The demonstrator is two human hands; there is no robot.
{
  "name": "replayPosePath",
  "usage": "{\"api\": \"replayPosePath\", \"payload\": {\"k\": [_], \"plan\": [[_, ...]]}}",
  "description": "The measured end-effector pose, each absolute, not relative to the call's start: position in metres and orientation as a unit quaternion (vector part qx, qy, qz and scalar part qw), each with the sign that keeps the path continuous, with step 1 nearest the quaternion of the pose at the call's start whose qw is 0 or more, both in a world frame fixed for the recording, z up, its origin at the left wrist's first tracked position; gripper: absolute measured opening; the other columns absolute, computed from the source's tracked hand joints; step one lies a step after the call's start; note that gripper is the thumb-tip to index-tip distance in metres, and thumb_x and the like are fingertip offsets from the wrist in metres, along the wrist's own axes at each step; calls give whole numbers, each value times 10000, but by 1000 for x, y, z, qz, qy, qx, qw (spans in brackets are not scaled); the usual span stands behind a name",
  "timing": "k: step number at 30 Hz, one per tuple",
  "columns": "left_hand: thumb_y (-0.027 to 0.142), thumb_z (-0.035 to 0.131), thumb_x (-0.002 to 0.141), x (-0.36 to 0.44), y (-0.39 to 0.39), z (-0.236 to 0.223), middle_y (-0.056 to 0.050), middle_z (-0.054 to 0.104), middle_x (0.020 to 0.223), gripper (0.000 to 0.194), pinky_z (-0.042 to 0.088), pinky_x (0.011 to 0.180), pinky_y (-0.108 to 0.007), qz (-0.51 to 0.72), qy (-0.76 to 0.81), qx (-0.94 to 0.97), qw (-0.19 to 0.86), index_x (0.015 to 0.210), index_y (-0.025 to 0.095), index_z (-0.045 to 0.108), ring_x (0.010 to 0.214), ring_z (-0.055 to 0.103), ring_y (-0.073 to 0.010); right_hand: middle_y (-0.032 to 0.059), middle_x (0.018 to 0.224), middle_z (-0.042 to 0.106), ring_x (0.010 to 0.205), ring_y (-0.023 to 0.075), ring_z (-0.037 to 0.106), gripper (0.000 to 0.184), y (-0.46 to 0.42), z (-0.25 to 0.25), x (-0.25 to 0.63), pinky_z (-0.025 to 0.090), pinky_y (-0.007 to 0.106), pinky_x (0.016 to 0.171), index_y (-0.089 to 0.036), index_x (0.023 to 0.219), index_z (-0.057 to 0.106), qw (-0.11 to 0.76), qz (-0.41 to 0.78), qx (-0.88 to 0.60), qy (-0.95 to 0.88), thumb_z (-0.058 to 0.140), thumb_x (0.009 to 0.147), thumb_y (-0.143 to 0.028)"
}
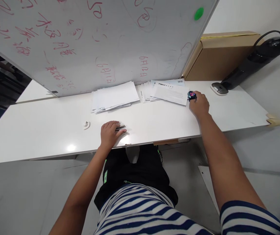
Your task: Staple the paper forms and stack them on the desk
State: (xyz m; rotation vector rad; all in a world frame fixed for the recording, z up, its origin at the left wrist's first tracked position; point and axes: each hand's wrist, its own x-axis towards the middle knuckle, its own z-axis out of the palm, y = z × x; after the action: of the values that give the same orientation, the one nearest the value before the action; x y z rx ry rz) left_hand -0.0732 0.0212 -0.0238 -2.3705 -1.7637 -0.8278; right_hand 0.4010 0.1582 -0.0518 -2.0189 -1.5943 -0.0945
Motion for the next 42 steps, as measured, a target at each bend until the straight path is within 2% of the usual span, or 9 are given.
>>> {"api": "replayPosePath", "payload": {"k": [5, 12, 21, 24, 28, 32, 36, 39, 42], "plan": [[496, 684, 804, -73, 21, -24, -68, 720, 1047, 287, 432, 871, -399, -272, -572, -772, 42, 868, 218, 657, 1029, 635, -270, 123, 1101, 607, 1015, 299, 569, 511, 159, -54, 402, 443, 457, 898, -217, 1263, 584, 273, -40, -752, -599, 425, 778, -194], [491, 674, 813, -73, 21, -24, -66, 718, 1049, 279, 426, 884, -392, -276, -573, -771, 34, 871, 219, 659, 1040, 629, -260, 122, 1132, 611, 1023, 299, 570, 606, 162, -60, 407, 450, 474, 898, -205, 1366, 446, 285, -43, -747, -599, 456, 760, -206], [496, 670, 813, -73, 21, -23, -72, 712, 1068, 283, 425, 903, -415, -271, -579, -769, 19, 892, 224, 675, 1062, 620, -273, 126, 1133, 612, 1041, 313, 563, 577, 163, -59, 405, 430, 493, 908, -183, 1322, 458, 299, -29, -746, -594, 452, 746, -211], [505, 678, 801, -75, 17, -21, -76, 706, 1090, 303, 417, 924, -436, -264, -577, -772, 18, 948, 240, 685, 1096, 606, -291, 164, 1204, 583, 1097, 327, 542, 564, 155, -53, 401, 418, 503, 923, -156, 1342, 428, 311, -30, -747, -587, 445, 784, -229], [548, 694, 767, -81, 9, -17, -92, 654, 1229, 477, 388, 991, -458, -217, -544, -811, 4, 1144, 260, 645, 1179, 559, -317, 194, 1377, 471, 1273, 336, 418, 450, 133, -37, 373, 324, 520, 1033, -155, 1295, 482, 327, -109, -703, -622, 402, 872, -288], [516, 665, 805, -87, 9, -13, -92, 588, 1333, 520, 388, 1017, -470, -183, -520, -834, -11, 1254, 264, 593, 1252, 505, -322, 133, 1388, 506, 1274, 303, 446, 441, 129, -25, 328, 336, 470, 1057, -191, 1302, 513, 230, -57, -619, -749, 384, 902, -327], [495, 629, 840, -90, 21, -10, -74, 564, 1366, 445, 395, 1030, -476, -166, -513, -842, -13, 1213, 251, 631, 1274, 481, -319, 167, 1434, 466, 1295, 328, 427, 527, 154, -22, 304, 295, 521, 1071, -148, 1382, 435, 149, -56, -616, -772, 432, 891, -339], [491, 569, 879, -92, 34, -4, -50, 541, 1393, 362, 401, 1028, -486, -145, -518, -842, -24, 1145, 271, 676, 1291, 462, -319, 192, 1289, 587, 1168, 329, 536, 412, 168, -22, 301, 374, 506, 983, -129, 1262, 548, 93, -43, -611, -785, 398, 906, -274], [475, 496, 921, -94, 45, 1, -48, 566, 1365, 331, 408, 1027, -491, -149, -526, -836, -39, 1041, 264, 721, 1280, 474, -311, 206, 1262, 600, 1134, 320, 557, 384, 167, -20, 302, 422, 468, 917, -113, 1204, 584, 83, -40, -597, -797, 372, 912, -245]]}}
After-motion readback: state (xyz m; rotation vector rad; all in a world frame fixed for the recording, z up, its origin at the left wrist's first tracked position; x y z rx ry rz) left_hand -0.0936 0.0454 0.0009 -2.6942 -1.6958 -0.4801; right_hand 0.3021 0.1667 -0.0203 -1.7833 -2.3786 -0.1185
